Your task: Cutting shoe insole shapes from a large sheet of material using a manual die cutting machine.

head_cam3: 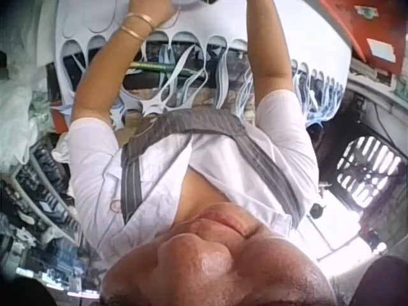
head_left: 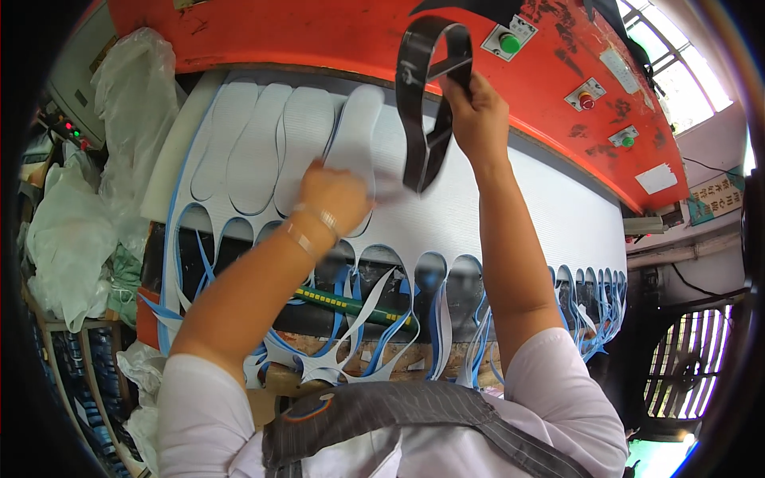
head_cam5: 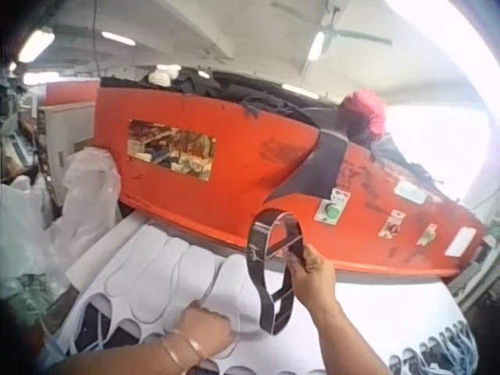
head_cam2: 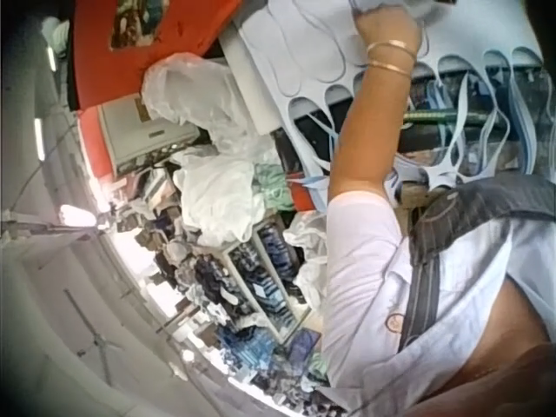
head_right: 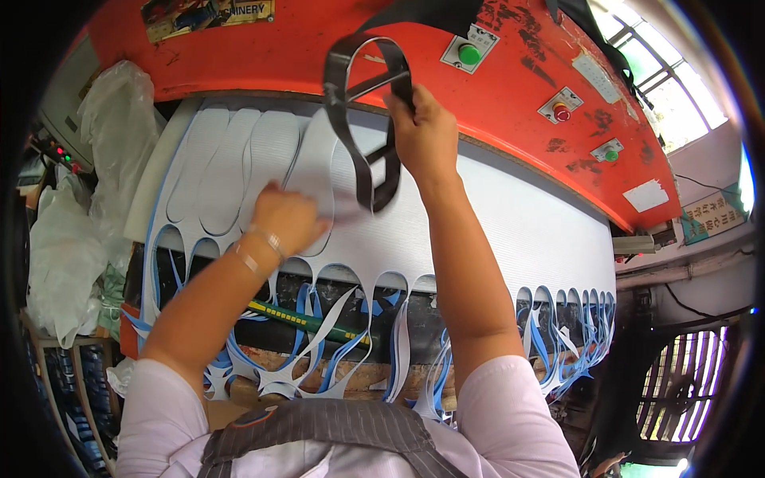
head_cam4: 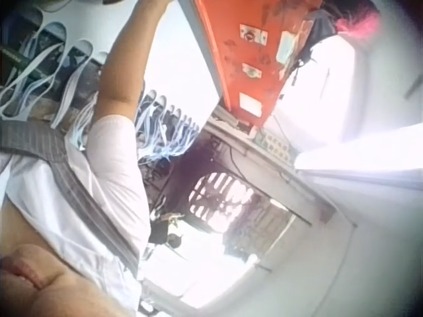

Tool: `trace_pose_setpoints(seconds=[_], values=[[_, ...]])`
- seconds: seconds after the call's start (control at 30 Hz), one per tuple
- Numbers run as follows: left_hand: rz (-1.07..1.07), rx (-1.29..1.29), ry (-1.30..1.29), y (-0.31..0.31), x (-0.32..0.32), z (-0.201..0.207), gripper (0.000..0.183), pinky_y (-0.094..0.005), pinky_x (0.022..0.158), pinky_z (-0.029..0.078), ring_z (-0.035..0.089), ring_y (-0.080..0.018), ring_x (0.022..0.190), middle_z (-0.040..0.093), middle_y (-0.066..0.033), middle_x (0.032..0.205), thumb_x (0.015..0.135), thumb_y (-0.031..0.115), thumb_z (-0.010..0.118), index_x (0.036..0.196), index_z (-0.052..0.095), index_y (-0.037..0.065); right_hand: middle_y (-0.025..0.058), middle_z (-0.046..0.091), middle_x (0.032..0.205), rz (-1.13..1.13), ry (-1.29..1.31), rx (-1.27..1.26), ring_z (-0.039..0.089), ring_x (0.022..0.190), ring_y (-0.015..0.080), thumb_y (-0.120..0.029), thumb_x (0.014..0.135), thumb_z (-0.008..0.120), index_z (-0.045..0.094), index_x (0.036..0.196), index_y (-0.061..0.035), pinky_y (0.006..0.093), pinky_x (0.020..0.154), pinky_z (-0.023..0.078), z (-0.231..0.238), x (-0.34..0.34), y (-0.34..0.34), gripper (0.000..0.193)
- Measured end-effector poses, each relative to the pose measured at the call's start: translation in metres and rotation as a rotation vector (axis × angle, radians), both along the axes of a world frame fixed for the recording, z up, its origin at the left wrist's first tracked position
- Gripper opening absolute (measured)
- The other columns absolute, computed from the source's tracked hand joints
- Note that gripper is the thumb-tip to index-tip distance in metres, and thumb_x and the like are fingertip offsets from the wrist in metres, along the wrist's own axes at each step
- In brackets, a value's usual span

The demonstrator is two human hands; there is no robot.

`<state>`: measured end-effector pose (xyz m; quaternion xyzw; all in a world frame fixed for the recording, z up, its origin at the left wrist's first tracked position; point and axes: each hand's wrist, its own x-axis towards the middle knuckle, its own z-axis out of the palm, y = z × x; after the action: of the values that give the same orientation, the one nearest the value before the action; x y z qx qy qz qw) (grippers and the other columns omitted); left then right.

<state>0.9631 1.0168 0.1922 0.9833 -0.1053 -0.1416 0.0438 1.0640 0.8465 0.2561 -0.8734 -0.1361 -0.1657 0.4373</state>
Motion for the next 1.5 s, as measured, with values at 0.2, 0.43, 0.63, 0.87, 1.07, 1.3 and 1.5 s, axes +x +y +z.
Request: trace_pose_setpoints(seconds=[0.2,0.43,0.63,0.87,1.07,1.3,1.5], values=[[0.043,-0.106,-0.39,0.009,0.083,-0.085,0.045,-0.0505,0.112,0.02,0.027,-0.0232,0.139,0.038,-0.0032,0.147,0.092,0.028,0.043,0.134,0.049,0.012,0.0225,0.064,0.069,-0.104,0.622,-0.258,0.064,0.049,0.03,-0.014,0.081,0.052,0.062,0.088,0.0038,0.0398,0.053,0.054,-0.081,-0.01,-0.015,0.021],[0.152,-0.175,-0.282,0.003,0.084,-0.076,0.048,-0.0502,0.115,0.015,0.018,-0.0201,0.143,0.03,0.0026,0.151,0.09,0.021,0.041,0.138,0.045,0.02,0.023,0.063,0.1,-0.015,0.397,-0.338,0.063,0.09,0.0324,-0.036,0.084,0.063,0.039,0.139,-0.0076,0.0398,0.081,0.05,-0.11,-0.018,-0.019,0.066],[0.137,-0.145,-0.311,0.008,0.089,-0.069,0.048,-0.0493,0.115,0.014,0.018,-0.02,0.143,0.03,0.0023,0.152,0.091,0.022,0.041,0.139,0.044,0.02,0.0291,0.032,0.143,0.371,0.195,-0.61,0.026,0.137,0.0424,-0.052,0.053,0.085,0.041,0.132,-0.0048,0.048,0.112,0.02,-0.108,-0.118,-0.039,0.102],[0.145,-0.164,-0.294,0.007,0.091,-0.078,0.048,-0.0494,0.115,0.013,0.018,-0.0198,0.143,0.031,0.0016,0.151,0.092,0.024,0.04,0.14,0.043,0.019,0.0314,0.042,0.134,0.321,0.121,-0.425,0.031,0.133,0.0439,-0.04,0.056,0.084,0.052,0.118,-0.0041,0.0508,0.11,0.023,-0.122,-0.113,-0.034,0.078],[0.165,-0.116,-0.245,0.003,0.092,-0.062,0.047,-0.0495,0.115,0.013,0.021,-0.0217,0.142,0.035,-0.0038,0.149,0.092,0.023,0.039,0.138,0.043,0.014,0.0314,0.041,0.135,0.307,0.077,-0.464,0.031,0.134,0.0433,-0.045,0.06,0.08,0.052,0.119,-0.0061,0.0504,0.11,0.023,-0.121,-0.109,-0.035,0.075],[0.238,-0.417,-0.205,0.014,0.059,-0.033,0.038,-0.0432,0.101,0.038,0.05,-0.0334,0.118,0.057,-0.0172,0.124,0.09,0.028,0.049,0.118,0.059,0.004,0.0267,0.024,0.148,0.417,0.286,-0.384,0.018,0.14,0.0419,-0.053,0.06,0.08,0.037,0.14,-0.0106,0.0503,0.112,0.02,-0.074,-0.1,-0.07,0.1],[0.123,-0.901,-0.412,-0.055,-0.03,0.019,0.027,-0.0385,0.072,0.051,0.066,-0.0326,0.081,0.068,-0.0171,0.09,0.087,0.026,0.055,0.097,0.068,0.005,0.0117,0.052,0.121,-0.278,-0.659,0.521,0.049,0.1,0.0152,-0.02,0.091,0.06,0.043,0.135,-0.0021,0.03,0.083,0.044,0.01,-0.108,-0.233,0.05]])
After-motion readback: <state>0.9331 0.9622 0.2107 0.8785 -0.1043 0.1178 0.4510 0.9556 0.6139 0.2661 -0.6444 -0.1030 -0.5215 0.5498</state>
